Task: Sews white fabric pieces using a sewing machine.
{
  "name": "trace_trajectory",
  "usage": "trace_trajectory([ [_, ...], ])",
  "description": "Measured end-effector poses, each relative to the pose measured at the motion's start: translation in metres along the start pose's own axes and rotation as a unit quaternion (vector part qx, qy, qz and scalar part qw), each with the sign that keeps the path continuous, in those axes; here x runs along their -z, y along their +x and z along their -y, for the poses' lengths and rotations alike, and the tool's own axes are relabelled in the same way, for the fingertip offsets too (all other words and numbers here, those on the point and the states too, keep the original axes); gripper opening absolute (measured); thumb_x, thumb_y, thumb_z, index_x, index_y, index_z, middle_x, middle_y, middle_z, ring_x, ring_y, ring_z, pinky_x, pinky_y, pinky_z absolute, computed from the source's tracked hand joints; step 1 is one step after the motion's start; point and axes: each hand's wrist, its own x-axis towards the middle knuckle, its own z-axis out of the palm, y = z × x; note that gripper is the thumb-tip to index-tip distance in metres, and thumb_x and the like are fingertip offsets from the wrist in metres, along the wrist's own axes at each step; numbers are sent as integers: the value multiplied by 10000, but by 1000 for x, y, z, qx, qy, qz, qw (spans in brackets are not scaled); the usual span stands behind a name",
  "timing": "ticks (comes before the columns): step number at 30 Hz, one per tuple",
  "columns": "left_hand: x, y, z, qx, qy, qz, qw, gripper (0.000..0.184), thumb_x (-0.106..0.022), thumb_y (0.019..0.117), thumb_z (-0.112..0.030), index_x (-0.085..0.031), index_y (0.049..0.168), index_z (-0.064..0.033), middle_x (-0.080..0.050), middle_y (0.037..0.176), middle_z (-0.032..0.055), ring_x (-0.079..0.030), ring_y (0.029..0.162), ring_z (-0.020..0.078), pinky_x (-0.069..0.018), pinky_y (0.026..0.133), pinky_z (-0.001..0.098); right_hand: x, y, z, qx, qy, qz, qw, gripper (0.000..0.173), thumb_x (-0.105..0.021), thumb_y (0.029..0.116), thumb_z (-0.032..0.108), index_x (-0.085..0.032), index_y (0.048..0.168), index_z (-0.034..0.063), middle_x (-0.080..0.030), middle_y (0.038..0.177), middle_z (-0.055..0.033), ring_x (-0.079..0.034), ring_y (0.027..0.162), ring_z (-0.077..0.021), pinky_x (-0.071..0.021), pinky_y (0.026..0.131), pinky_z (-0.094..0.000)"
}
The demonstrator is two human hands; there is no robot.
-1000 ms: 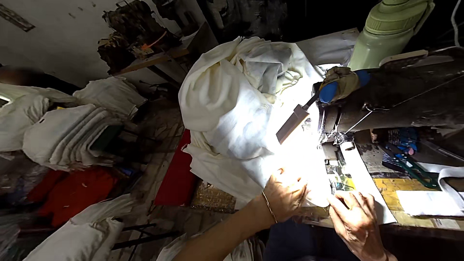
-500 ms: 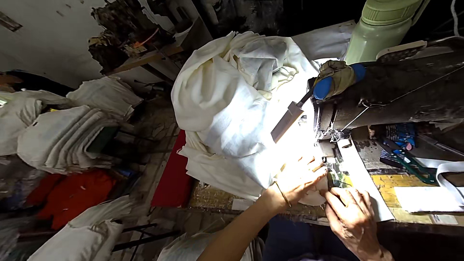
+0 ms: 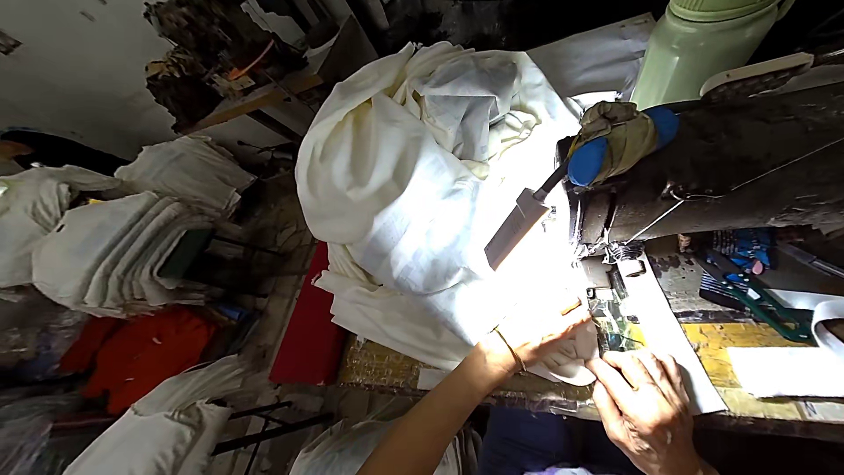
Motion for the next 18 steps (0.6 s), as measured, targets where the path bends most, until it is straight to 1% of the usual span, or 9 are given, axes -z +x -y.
trace_trajectory([
  [1, -1, -2, -1, 5, -6, -6, 1000, 137, -644, 931, -66, -769, 983, -46, -731, 924, 86, -705, 939, 228, -553, 878, 387, 0, -1, 0, 0, 0, 1, 1000, 285, -484, 954, 212, -755, 891, 151, -703, 864, -68, -624, 864, -238, -420, 892, -405],
  [3, -5, -7, -4, 17, -20, -25, 999, 145, -634, 938, -77, -774, 965, -49, -733, 914, 75, -704, 911, 207, -554, 841, 368, 0, -1, 0, -2, 0, 2, 1000, 283, -483, 953, 209, -753, 894, 149, -699, 859, -66, -623, 869, -236, -421, 894, -401],
  [6, -9, -16, -12, 39, -27, -36, 998, 150, -622, 960, -85, -770, 953, -60, -746, 960, 67, -709, 952, 196, -569, 830, 354, 0, 0, 0, -3, -2, 0, 1000, 274, -486, 951, 203, -744, 879, 146, -697, 850, -66, -621, 873, -235, -421, 885, -393],
  [11, -14, -24, -22, 68, -32, -61, 995, 170, -616, 970, -77, -781, 1007, -63, -761, 1020, 58, -713, 1014, 178, -572, 874, 314, 1, 0, 0, -2, 1, 3, 1000, 267, -492, 954, 200, -743, 879, 150, -698, 854, -64, -619, 874, -237, -421, 892, -393],
  [14, -14, -23, -27, 72, -25, -76, 994, 184, -628, 951, -49, -783, 1050, -64, -764, 1055, 62, -716, 1022, 179, -571, 886, 313, 1, -1, 0, -3, 5, 3, 1000, 268, -493, 957, 202, -743, 877, 149, -695, 852, -67, -619, 876, -237, -421, 900, -393],
  [16, -17, -25, -32, 90, -4, -90, 992, 218, -632, 962, -82, -775, 1126, -93, -759, 1141, 45, -719, 1016, 164, -566, 844, 341, 1, -1, -1, 0, 6, 3, 1000, 266, -491, 956, 205, -740, 885, 148, -694, 865, -71, -617, 882, -237, -418, 906, -390],
  [17, -18, -27, -34, 100, 3, -98, 990, 219, -631, 972, -104, -772, 1139, -106, -757, 1155, 35, -719, 991, 154, -555, 809, 351, 1, -1, 0, 1, 5, 3, 1000, 265, -489, 955, 206, -737, 884, 147, -694, 869, -71, -617, 885, -237, -419, 906, -388],
  [18, -20, -29, -35, 105, 4, -104, 989, 205, -629, 977, -113, -769, 1126, -109, -757, 1138, 31, -716, 972, 150, -551, 801, 348, 1, -1, 0, 0, 4, 3, 1000, 263, -484, 953, 204, -731, 882, 145, -689, 870, -70, -614, 887, -237, -416, 905, -387],
])
